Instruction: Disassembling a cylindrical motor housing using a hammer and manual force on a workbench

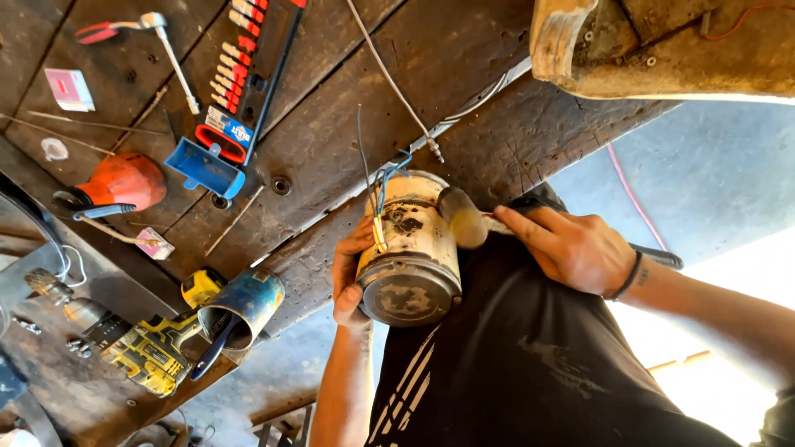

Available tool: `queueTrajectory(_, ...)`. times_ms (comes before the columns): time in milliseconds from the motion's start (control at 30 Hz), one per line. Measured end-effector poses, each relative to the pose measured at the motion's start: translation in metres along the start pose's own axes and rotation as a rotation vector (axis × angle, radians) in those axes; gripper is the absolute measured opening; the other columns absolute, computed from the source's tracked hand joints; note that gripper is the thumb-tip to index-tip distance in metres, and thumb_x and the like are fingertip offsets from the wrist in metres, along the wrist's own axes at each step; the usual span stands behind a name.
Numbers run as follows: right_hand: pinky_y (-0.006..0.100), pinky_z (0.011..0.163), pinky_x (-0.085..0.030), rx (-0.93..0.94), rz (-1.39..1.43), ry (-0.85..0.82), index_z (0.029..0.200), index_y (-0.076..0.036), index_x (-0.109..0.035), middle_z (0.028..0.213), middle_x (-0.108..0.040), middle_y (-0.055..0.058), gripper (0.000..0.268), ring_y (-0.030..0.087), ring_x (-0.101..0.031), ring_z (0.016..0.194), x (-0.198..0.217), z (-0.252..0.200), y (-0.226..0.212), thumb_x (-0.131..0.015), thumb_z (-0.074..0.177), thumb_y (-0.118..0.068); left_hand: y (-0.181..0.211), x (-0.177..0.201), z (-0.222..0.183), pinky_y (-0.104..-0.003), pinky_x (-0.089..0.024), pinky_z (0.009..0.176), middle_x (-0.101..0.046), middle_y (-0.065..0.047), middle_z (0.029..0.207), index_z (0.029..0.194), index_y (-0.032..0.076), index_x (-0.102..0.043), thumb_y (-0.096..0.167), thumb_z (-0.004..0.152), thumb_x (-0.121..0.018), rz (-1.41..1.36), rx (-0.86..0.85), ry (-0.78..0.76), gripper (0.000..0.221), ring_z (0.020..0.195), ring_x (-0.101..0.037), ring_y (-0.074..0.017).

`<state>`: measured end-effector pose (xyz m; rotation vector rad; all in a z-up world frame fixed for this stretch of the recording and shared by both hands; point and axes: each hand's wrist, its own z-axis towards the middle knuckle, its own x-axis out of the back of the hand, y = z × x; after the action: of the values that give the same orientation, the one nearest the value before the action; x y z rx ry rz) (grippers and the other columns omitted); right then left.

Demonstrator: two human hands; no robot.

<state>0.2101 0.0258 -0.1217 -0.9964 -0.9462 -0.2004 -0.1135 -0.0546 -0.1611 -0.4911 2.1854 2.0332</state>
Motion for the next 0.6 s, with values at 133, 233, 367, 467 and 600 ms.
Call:
queueTrajectory(133,0.035,0.052,-0.056,-0.037,-0.008,0.001,0.132,-0.007,-0.069,0.09,-0.067,0.011,0.038,0.027,-0.068,0.061,-0.007,-0.016,0.021,-0.058,0.097,-0.014,0.007,-0.003,0.005,-0.052,-0.01,0.128,-0.062,-0.022,0.135,0.118,0.005,-0.059,0.06,0.088,-0.055,-0.007,0.007,-0.007,0.063,0.144,-0.043,-0.0347)
queueTrajectory(233,0.043,0.055,-0.057,-0.126,0.029,-0.088,0.139,-0.01,-0.065,0.091,-0.067,0.013,0.045,0.034,-0.069,0.063,-0.011,-0.008,0.032,-0.06,0.096,-0.018,0.008,-0.003,0.003,-0.052,-0.009,0.128,-0.061,-0.021,0.135,0.118,0.006,-0.058,0.061,0.089,-0.055,-0.001,0.021,-0.003,0.063,0.144,-0.043,-0.0342)
queueTrajectory(367,0.064,0.065,-0.055,-0.264,0.253,-0.257,0.143,-0.001,-0.055,0.094,-0.069,0.029,0.049,0.054,-0.067,0.076,-0.025,0.026,0.067,-0.059,0.097,-0.017,0.006,-0.004,0.004,-0.052,-0.012,0.127,-0.061,-0.022,0.135,0.117,0.004,-0.059,0.059,0.085,-0.055,-0.015,0.042,0.033,0.064,0.143,-0.043,-0.034)
queueTrajectory(467,0.044,0.069,-0.06,-0.145,-0.124,-0.179,0.136,-0.013,-0.066,0.095,-0.071,0.01,0.04,0.032,-0.074,0.081,-0.029,0.031,0.077,-0.062,0.098,-0.026,0.009,-0.001,0.006,-0.053,-0.012,0.127,-0.061,-0.025,0.133,0.116,0.002,-0.058,0.058,0.084,-0.054,-0.015,0.043,0.039,0.064,0.143,-0.043,-0.0358)
queueTrajectory(600,0.043,0.083,-0.059,0.11,0.039,0.057,0.121,-0.008,-0.071,0.111,-0.07,0.015,0.031,0.034,-0.072,0.103,-0.035,0.066,0.049,-0.068,0.096,-0.026,0.016,-0.007,0.008,-0.053,-0.014,0.126,-0.06,-0.025,0.132,0.116,0.002,-0.057,0.057,0.086,-0.054,-0.03,0.06,0.062,0.062,0.139,-0.046,-0.0354)
